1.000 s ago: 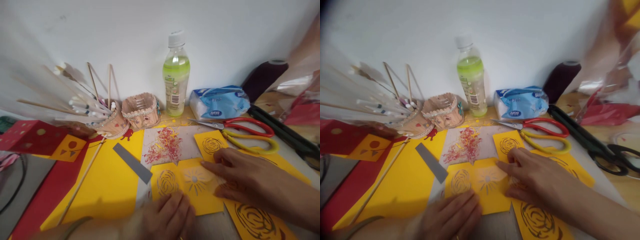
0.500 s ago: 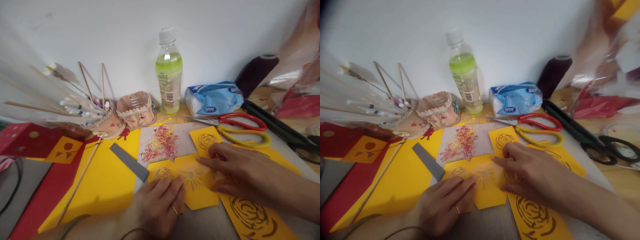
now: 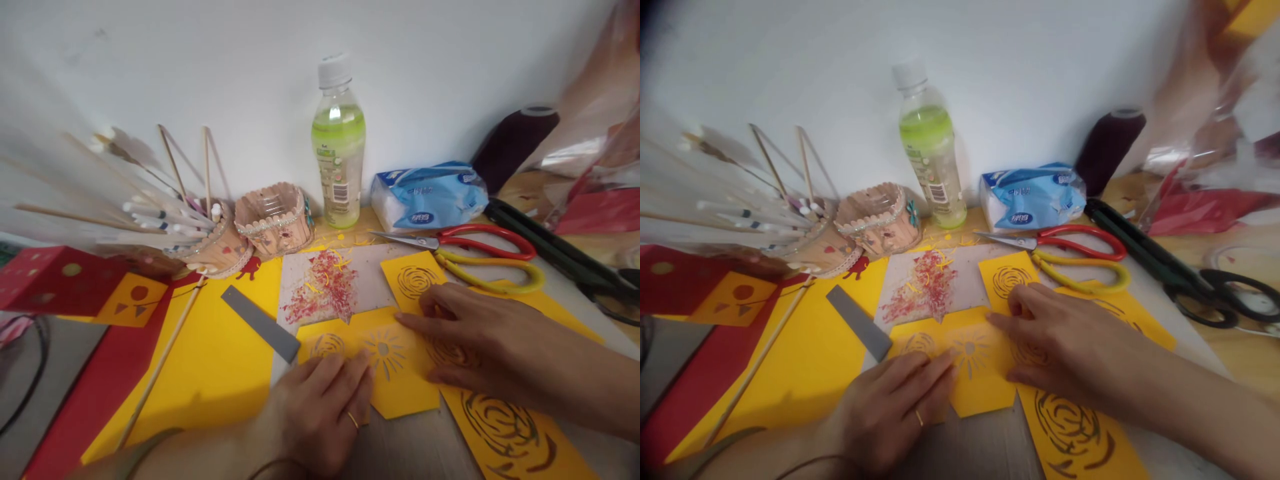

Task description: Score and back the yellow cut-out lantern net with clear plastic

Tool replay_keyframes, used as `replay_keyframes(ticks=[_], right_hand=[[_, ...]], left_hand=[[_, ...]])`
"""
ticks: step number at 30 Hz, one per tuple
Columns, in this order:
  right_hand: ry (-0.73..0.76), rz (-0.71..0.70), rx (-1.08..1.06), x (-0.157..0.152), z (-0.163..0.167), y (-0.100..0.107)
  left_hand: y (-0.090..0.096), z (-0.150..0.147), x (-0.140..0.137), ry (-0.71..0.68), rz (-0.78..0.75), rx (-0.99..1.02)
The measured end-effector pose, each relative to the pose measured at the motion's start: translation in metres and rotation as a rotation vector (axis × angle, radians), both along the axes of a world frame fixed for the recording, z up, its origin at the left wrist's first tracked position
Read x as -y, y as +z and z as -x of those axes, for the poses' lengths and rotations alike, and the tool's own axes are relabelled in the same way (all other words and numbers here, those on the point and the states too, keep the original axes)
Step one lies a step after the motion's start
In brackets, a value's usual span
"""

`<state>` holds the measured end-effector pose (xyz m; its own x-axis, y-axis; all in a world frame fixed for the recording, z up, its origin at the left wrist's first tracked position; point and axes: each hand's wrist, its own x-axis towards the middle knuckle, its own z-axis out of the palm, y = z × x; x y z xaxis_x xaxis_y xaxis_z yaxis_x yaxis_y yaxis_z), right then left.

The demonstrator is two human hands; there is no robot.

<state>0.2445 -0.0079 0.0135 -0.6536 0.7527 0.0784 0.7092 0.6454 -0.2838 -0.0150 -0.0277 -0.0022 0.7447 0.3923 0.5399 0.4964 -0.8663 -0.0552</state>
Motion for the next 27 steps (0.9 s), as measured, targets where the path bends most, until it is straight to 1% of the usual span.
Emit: replay_keyframes(ticks=[4,7,11,14,19,21,24,25,27], right_hand=[[0.02,-0.015,-0.007,0.001,0.0,0.001],[0.009,-0.042,-0.014,0.001,0.0,0.001],[0.001,-0.066,0.002,0.001,0.0,-0.001],[-0.004,-0.104,0.008,0.0,0.0,-0.004],[-0.023,-0.116,0.028,0.002,-0.001,-0.003],[-0.023,-0.097,0.037,0.002,0.0,-0.001],[-0.019,-0.073,0.04,0.002,0.002,0.001],[-0.018,-0.073,0.036,0.002,0.002,0.001],[-0.026,-0.108,0.005,0.002,0.002,0.001]], left_hand=[[0.0,-0.002,-0.001,0.023,0.024,0.056],[0.001,-0.005,-0.002,0.047,0.035,0.095],[0.002,-0.01,0.0,0.174,0.088,0.175],[0.003,-0.01,0.0,0.237,0.169,0.147],[0.0,0.0,-0.007,0.25,0.338,-0.069],[-0.002,0.004,-0.012,0.225,0.389,-0.114],[-0.005,0.007,-0.019,0.099,0.361,-0.066],[-0.004,0.008,-0.022,0.074,0.35,-0.051],[-0.002,0.009,-0.026,0.074,0.372,-0.077]])
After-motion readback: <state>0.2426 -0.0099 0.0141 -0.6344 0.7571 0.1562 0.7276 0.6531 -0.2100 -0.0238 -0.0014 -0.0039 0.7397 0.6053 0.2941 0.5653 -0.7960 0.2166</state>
